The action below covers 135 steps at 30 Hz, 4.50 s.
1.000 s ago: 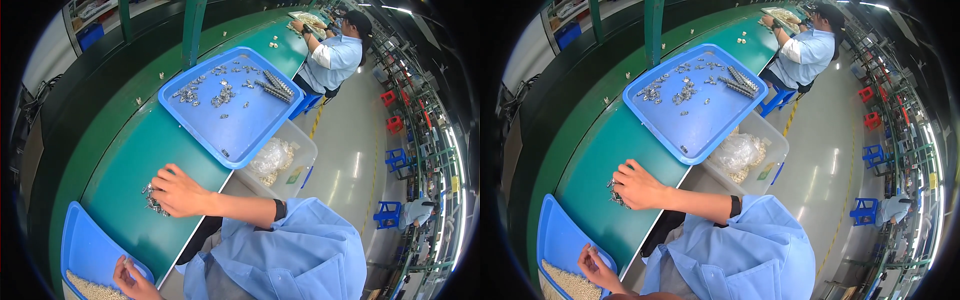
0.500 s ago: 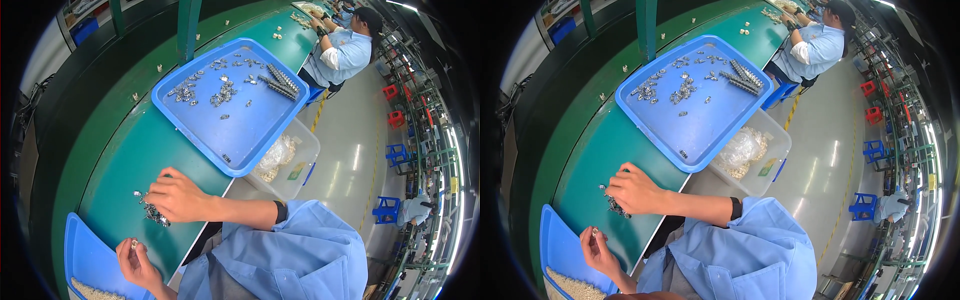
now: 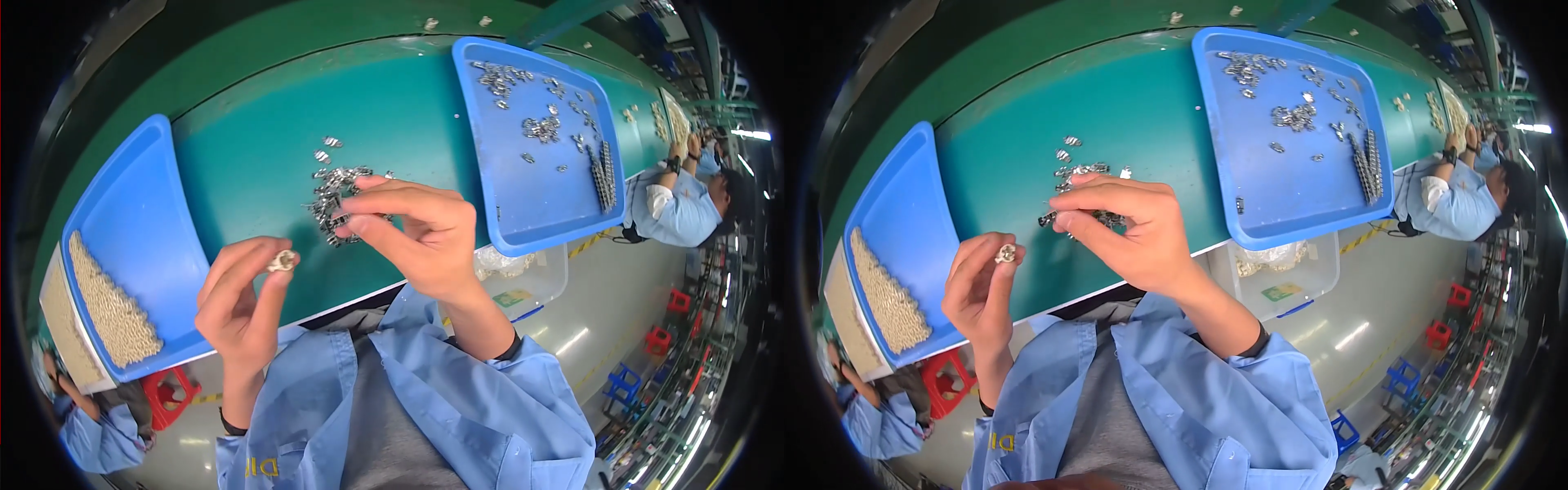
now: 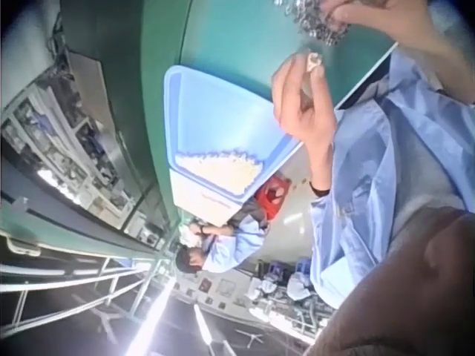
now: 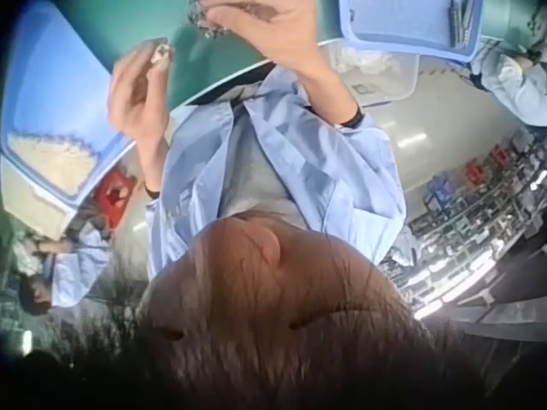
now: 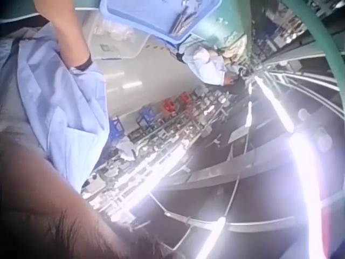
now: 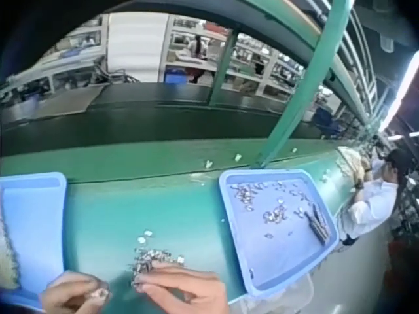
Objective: The person picks up a white plastic component and a metal connector by hand, fits the connector into the component, and places the assembled unit onto the green work surface. This process is repeated for additional components and connectors.
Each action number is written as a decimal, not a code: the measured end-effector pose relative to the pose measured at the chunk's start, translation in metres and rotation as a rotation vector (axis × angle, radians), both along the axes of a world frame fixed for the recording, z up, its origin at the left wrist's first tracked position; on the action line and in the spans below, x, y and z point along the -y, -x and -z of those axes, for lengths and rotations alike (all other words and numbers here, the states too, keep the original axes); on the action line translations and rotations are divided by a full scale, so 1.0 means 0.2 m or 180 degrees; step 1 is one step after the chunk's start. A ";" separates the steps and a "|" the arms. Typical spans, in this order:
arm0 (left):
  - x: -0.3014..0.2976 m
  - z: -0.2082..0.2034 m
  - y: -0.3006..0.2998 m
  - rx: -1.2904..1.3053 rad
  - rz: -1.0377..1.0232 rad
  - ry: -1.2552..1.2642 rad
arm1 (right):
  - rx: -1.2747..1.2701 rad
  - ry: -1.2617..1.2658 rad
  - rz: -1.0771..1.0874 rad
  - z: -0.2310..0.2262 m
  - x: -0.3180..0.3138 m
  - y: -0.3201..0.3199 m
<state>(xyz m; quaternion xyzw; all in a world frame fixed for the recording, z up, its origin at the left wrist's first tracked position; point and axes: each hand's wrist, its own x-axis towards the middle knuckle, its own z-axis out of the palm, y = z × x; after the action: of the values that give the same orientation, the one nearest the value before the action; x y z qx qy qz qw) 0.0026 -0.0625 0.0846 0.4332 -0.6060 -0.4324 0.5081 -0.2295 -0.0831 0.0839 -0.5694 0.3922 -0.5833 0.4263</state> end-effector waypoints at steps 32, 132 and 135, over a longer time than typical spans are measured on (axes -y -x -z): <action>-0.03 0.03 0.03 -0.1263 0.0316 -0.0072 | -0.1364 0.0902 0.0298 -0.08 -0.06 -0.18; 1.58 0.24 0.35 0.2007 0.0669 0.0501 | -0.2613 0.1104 0.0822 0.31 -0.03 0.14; 1.60 0.29 0.41 0.2230 0.0660 0.0269 | -0.2419 0.1177 0.0931 0.32 -0.03 0.15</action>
<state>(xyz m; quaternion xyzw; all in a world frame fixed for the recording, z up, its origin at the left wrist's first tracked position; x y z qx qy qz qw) -0.0804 -0.3833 0.0274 0.4700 -0.8012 -0.2816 0.2407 -0.2591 -0.0781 0.0207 -0.7484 0.4865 -0.4472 0.0561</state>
